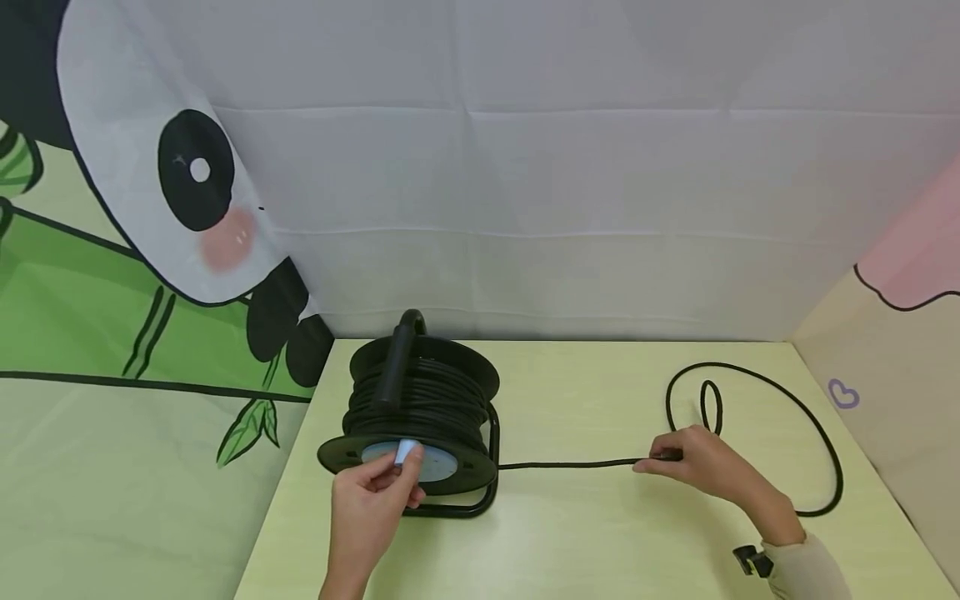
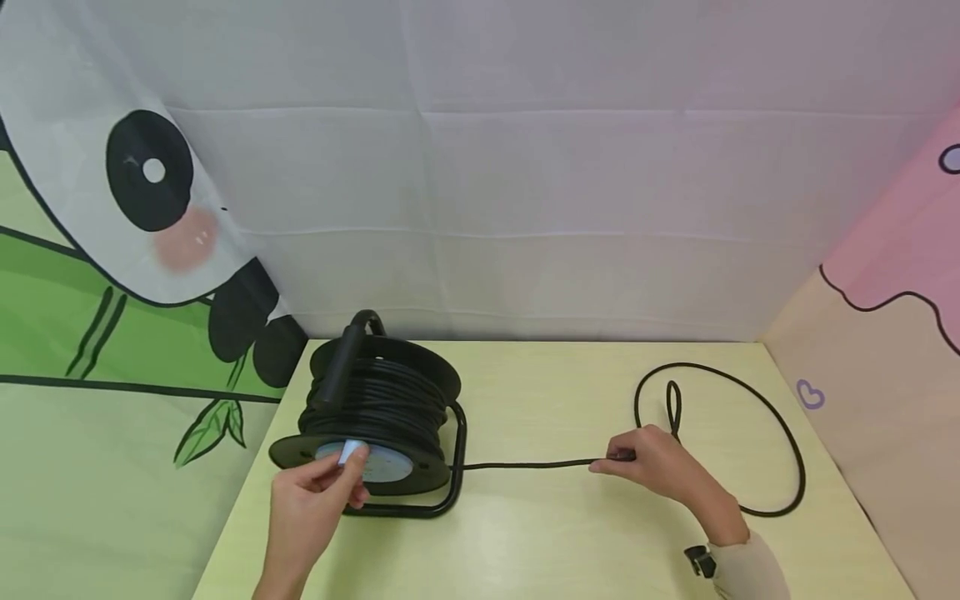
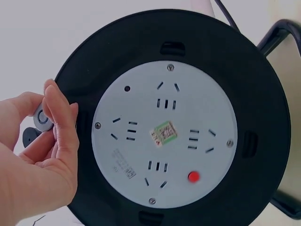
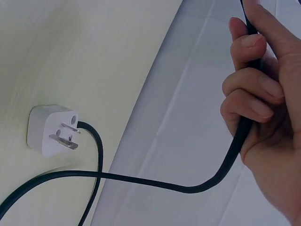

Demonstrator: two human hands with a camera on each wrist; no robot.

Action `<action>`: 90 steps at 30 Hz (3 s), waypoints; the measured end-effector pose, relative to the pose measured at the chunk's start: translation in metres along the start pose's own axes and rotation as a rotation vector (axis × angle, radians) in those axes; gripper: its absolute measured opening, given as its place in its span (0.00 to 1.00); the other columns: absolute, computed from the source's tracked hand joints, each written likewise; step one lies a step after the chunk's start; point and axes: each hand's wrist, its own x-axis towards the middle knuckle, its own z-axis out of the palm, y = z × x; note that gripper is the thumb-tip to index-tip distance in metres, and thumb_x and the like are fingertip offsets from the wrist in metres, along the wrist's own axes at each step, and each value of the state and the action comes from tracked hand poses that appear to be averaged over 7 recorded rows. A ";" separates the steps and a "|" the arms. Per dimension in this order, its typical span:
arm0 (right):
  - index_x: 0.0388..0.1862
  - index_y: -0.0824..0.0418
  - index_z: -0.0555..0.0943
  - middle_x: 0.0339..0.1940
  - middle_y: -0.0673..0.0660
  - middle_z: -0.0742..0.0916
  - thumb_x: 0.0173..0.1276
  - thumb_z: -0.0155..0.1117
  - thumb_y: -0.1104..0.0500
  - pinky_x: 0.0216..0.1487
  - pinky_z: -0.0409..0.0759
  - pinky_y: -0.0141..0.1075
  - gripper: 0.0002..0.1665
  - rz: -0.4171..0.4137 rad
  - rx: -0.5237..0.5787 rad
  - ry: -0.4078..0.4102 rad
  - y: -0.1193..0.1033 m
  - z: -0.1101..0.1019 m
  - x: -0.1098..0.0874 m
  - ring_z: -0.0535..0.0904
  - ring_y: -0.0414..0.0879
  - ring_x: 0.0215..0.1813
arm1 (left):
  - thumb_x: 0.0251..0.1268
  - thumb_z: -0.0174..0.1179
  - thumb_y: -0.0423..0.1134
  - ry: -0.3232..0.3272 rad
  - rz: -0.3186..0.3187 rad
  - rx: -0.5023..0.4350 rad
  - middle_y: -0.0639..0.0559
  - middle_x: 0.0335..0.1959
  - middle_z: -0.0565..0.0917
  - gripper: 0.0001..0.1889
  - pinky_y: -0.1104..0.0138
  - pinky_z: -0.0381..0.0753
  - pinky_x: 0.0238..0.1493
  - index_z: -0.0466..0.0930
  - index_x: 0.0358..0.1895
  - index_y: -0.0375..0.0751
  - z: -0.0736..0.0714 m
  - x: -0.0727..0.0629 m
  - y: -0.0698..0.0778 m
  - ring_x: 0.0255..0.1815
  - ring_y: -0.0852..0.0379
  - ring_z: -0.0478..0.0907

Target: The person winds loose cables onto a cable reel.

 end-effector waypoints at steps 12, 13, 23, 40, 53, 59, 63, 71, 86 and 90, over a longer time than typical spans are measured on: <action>0.20 0.42 0.78 0.15 0.33 0.72 0.65 0.76 0.46 0.22 0.65 0.26 0.18 -0.035 -0.182 0.050 0.006 -0.018 0.006 0.61 0.26 0.19 | 0.65 0.72 0.36 -0.061 0.009 -0.044 0.48 0.19 0.85 0.11 0.64 0.88 0.25 0.89 0.39 0.27 0.017 -0.006 -0.004 0.17 0.51 0.84; 0.19 0.42 0.78 0.15 0.33 0.72 0.64 0.76 0.46 0.22 0.64 0.26 0.18 -0.043 -0.195 0.055 0.007 -0.019 0.006 0.60 0.26 0.18 | 0.66 0.72 0.36 -0.070 0.014 -0.046 0.48 0.19 0.85 0.11 0.64 0.88 0.25 0.89 0.38 0.27 0.019 -0.007 -0.005 0.17 0.50 0.84; 0.17 0.43 0.74 0.14 0.32 0.66 0.62 0.78 0.47 0.22 0.58 0.26 0.22 -0.026 -0.246 0.126 0.021 -0.030 0.004 0.57 0.27 0.19 | 0.65 0.73 0.40 -0.180 -0.035 -0.058 0.47 0.16 0.83 0.12 0.67 0.85 0.23 0.90 0.35 0.31 0.049 -0.012 -0.023 0.17 0.53 0.83; 0.17 0.42 0.71 0.15 0.32 0.64 0.64 0.77 0.57 0.20 0.59 0.26 0.25 -0.026 -0.167 0.268 0.041 -0.044 -0.001 0.55 0.27 0.18 | 0.65 0.72 0.38 -0.250 -0.096 -0.034 0.47 0.13 0.82 0.13 0.71 0.81 0.21 0.87 0.25 0.33 0.075 -0.014 -0.067 0.13 0.61 0.79; 0.18 0.44 0.75 0.14 0.35 0.65 0.64 0.78 0.58 0.19 0.58 0.28 0.22 0.042 -0.131 0.364 0.036 -0.050 -0.011 0.56 0.30 0.18 | 0.65 0.71 0.36 -0.228 -0.219 -0.030 0.37 0.20 0.85 0.14 0.70 0.84 0.22 0.88 0.38 0.22 0.065 -0.010 -0.109 0.16 0.58 0.82; 0.18 0.43 0.76 0.14 0.35 0.66 0.64 0.78 0.56 0.19 0.59 0.29 0.21 0.087 -0.134 0.362 0.032 -0.049 -0.018 0.57 0.31 0.18 | 0.66 0.71 0.37 -0.183 -0.259 0.020 0.38 0.20 0.86 0.13 0.68 0.85 0.23 0.89 0.39 0.25 0.045 -0.004 -0.135 0.17 0.55 0.83; 0.17 0.43 0.75 0.14 0.34 0.63 0.65 0.77 0.57 0.19 0.57 0.29 0.22 0.093 -0.147 0.370 0.029 -0.049 -0.023 0.55 0.30 0.18 | 0.66 0.71 0.37 -0.135 -0.278 0.060 0.38 0.20 0.86 0.13 0.67 0.86 0.23 0.89 0.42 0.25 0.027 0.001 -0.146 0.18 0.52 0.85; 0.16 0.42 0.73 0.15 0.34 0.60 0.66 0.76 0.56 0.20 0.55 0.29 0.24 0.100 -0.186 0.355 0.029 -0.054 -0.035 0.53 0.29 0.19 | 0.68 0.70 0.38 -0.043 -0.293 0.145 0.42 0.20 0.86 0.14 0.68 0.86 0.25 0.89 0.40 0.26 -0.013 0.013 -0.152 0.21 0.51 0.86; 0.16 0.43 0.75 0.14 0.36 0.62 0.62 0.79 0.57 0.21 0.55 0.28 0.23 0.124 -0.145 0.300 0.052 -0.067 -0.031 0.54 0.29 0.19 | 0.69 0.68 0.40 0.127 -0.289 0.275 0.46 0.20 0.87 0.16 0.71 0.84 0.25 0.88 0.41 0.24 -0.052 0.029 -0.118 0.20 0.55 0.85; 0.16 0.43 0.76 0.14 0.37 0.63 0.63 0.78 0.56 0.20 0.56 0.29 0.22 0.156 -0.136 0.285 0.047 -0.063 -0.033 0.56 0.30 0.19 | 0.69 0.69 0.41 0.162 -0.279 0.267 0.46 0.21 0.87 0.17 0.72 0.84 0.25 0.88 0.41 0.24 -0.062 0.030 -0.108 0.20 0.57 0.85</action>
